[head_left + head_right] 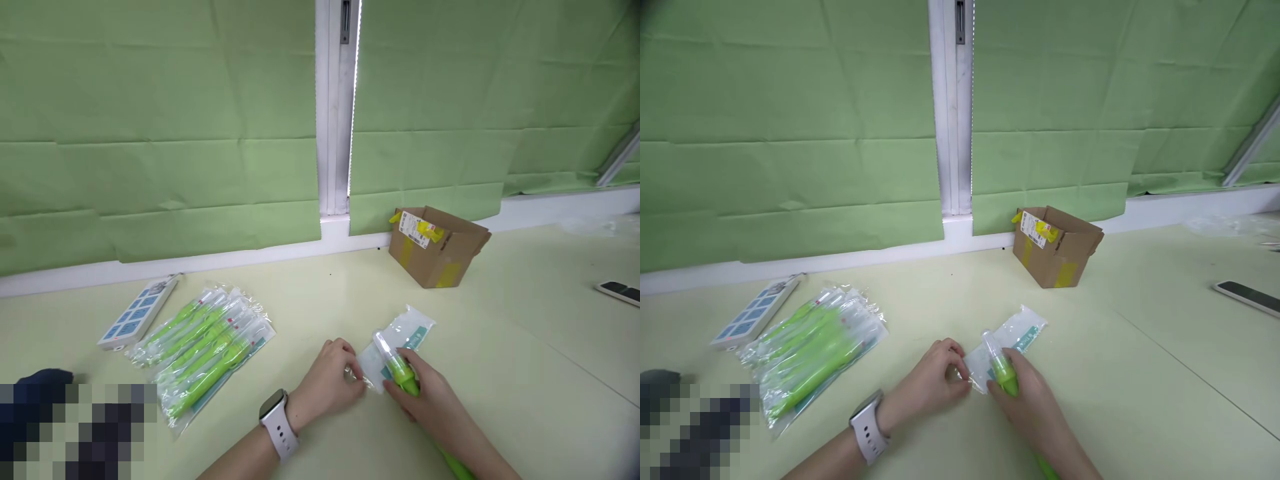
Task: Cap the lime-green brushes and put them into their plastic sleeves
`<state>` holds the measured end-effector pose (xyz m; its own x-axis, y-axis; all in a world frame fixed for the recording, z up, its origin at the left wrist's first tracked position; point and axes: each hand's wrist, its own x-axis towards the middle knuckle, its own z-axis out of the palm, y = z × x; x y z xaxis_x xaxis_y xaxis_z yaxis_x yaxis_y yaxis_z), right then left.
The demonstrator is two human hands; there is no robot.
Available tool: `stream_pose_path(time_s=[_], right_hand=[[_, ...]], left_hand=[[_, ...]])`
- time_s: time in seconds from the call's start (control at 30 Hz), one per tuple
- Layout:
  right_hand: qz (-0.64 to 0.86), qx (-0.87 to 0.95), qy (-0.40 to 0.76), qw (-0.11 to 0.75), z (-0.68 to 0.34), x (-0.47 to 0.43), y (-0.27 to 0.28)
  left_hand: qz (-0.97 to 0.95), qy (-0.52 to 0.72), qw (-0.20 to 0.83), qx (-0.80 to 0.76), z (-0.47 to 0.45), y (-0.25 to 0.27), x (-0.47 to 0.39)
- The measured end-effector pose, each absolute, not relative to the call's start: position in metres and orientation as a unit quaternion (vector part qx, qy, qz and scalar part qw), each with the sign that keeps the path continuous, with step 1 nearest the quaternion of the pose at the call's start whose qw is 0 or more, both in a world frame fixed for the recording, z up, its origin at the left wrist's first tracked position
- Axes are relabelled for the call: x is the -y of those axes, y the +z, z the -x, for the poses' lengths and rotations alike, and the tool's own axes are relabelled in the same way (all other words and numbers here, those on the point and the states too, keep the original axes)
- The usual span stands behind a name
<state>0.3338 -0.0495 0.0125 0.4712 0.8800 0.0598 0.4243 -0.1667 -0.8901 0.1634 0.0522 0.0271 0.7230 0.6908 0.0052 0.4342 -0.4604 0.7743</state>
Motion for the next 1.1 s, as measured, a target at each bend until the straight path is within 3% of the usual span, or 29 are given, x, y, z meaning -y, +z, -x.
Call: stream_pose_path(time_s=[0.43,0.8,1.1], right_hand=[[0.723,0.485,0.269,0.413,-0.335,0.044,0.023],[0.657,0.535,0.342,0.407,-0.328,0.041,0.021],[0.595,0.593,0.383,0.384,-0.264,0.016,0.045]], left_hand=[[-0.742,0.172,0.542,-0.355,-0.173,0.005,-0.061],[-0.741,0.265,0.536,-0.305,-0.165,0.013,-0.031],[-0.63,0.375,0.585,-0.346,-0.083,0.012,-0.032]])
